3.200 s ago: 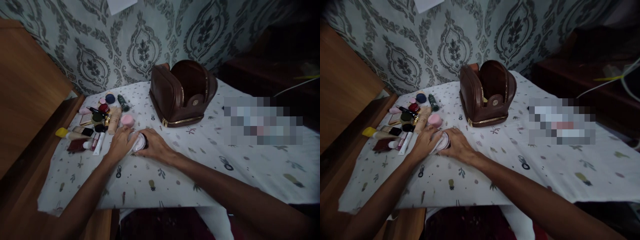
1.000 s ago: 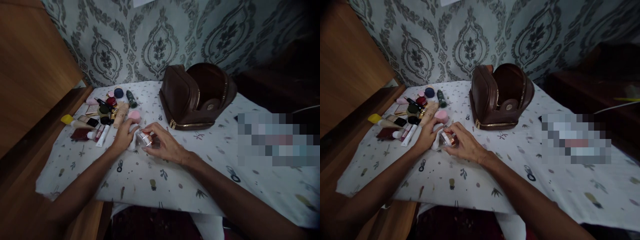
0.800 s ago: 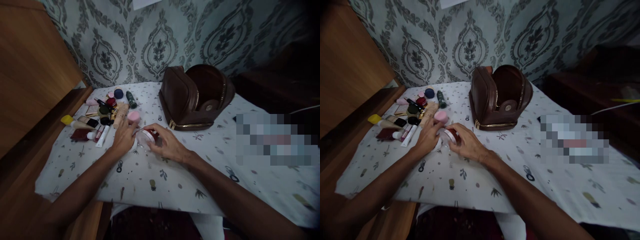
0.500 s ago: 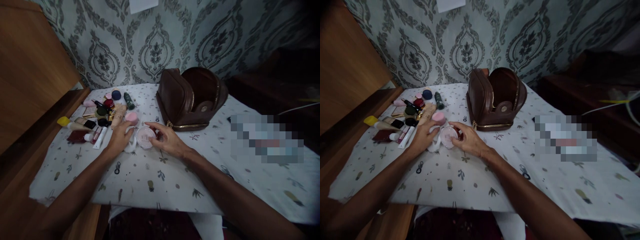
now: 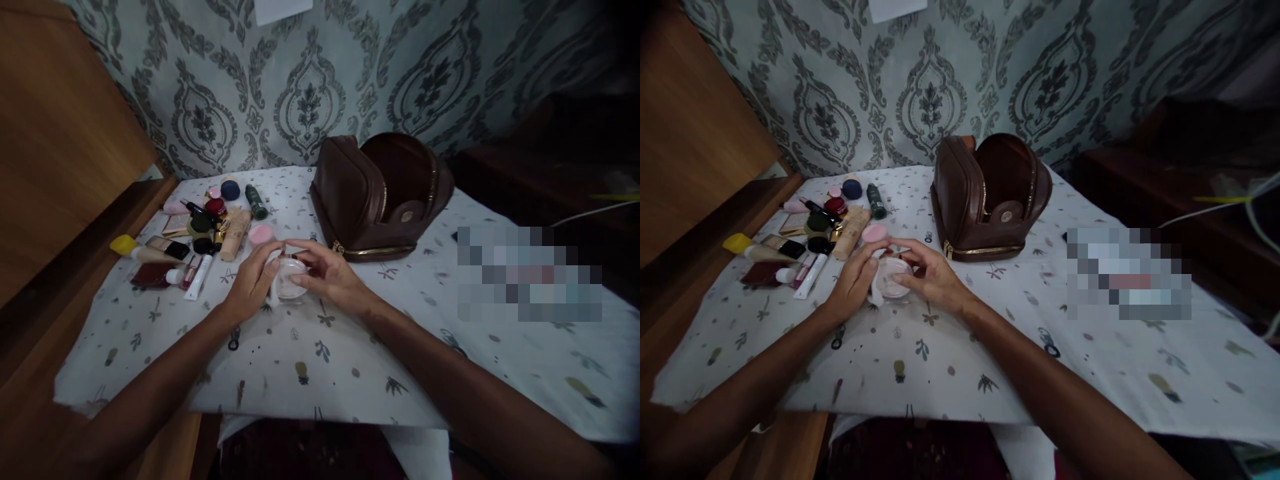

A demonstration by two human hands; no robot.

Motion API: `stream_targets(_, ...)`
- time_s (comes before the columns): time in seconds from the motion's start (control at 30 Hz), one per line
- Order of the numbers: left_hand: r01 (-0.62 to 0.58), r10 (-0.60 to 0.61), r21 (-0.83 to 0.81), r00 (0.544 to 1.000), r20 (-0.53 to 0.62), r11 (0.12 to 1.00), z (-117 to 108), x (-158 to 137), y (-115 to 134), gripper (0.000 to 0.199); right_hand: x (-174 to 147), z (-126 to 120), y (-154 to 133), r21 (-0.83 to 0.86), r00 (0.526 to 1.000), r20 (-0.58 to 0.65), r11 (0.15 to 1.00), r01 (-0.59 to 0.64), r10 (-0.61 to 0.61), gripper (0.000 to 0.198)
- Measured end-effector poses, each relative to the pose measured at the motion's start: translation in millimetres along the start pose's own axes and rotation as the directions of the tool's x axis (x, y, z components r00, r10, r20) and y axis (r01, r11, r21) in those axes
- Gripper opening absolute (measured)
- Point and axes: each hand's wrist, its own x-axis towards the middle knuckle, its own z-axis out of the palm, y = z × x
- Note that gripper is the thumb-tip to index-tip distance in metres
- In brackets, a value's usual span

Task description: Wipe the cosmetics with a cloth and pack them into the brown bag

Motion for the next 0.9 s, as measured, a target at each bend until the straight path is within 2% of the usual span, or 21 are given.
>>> stream_targets(0.1, -0.052, 0.053, 0.044, 0.998, -0.02, 0.998, -0.2, -1.9, -2.9, 0.047, 1.0, 4.7, 0.3, 0.256, 0.989, -0.116, 0.965, -0.064, 0.096, 0.06)
stream_targets(0.2, -0.113, 0.115, 0.075, 0.993, -0.022, 0.991, 1.9, -4.0, -2.6, 0.058, 1.9, 11.1, -0.9, 0.457, 0.96, -0.187, 0.884, -0.104, 0.21, 0.055)
stream_targets(0.37, -0.223, 0.225, 0.131, 0.974, -0.001, 0.966, 6.9, -5.1, -1.3, 0.086, 2.3, 20.0, -1.3, 0.639, 0.939, -0.111, 0.747, -0.183, 0.325, 0.037)
stream_targets(0.47, -0.227, 0.233, 0.156, 0.972, -0.019, 0.961, 5.8, -4.8, -1.0, 0.082, 1.7, 21.0, -1.0, 0.642, 0.927, -0.07, 0.728, -0.241, 0.369, 0.041)
stream_targets(0.63, -0.16, 0.165, 0.089, 0.985, -0.043, 0.983, -1.9, -5.6, 1.5, 0.061, 0.2, 20.9, -0.8, 0.545, 0.924, -0.07, 0.79, -0.28, 0.376, 0.036)
stream_targets(0.77, -0.133, 0.134, 0.018, 0.988, -0.082, 0.991, -6.3, -4.4, 6.8, 0.047, -0.4, 20.8, 1.1, 0.5, 0.924, -0.038, 0.808, -0.312, 0.381, 0.044)
stream_targets(0.9, -0.047, 0.046, -0.006, 0.993, -0.112, 0.999, -10.0, -1.4, 14.3, 0.038, -0.8, 18.2, 3.9, 0.423, 0.931, -0.012, 0.846, -0.325, 0.364, 0.052)
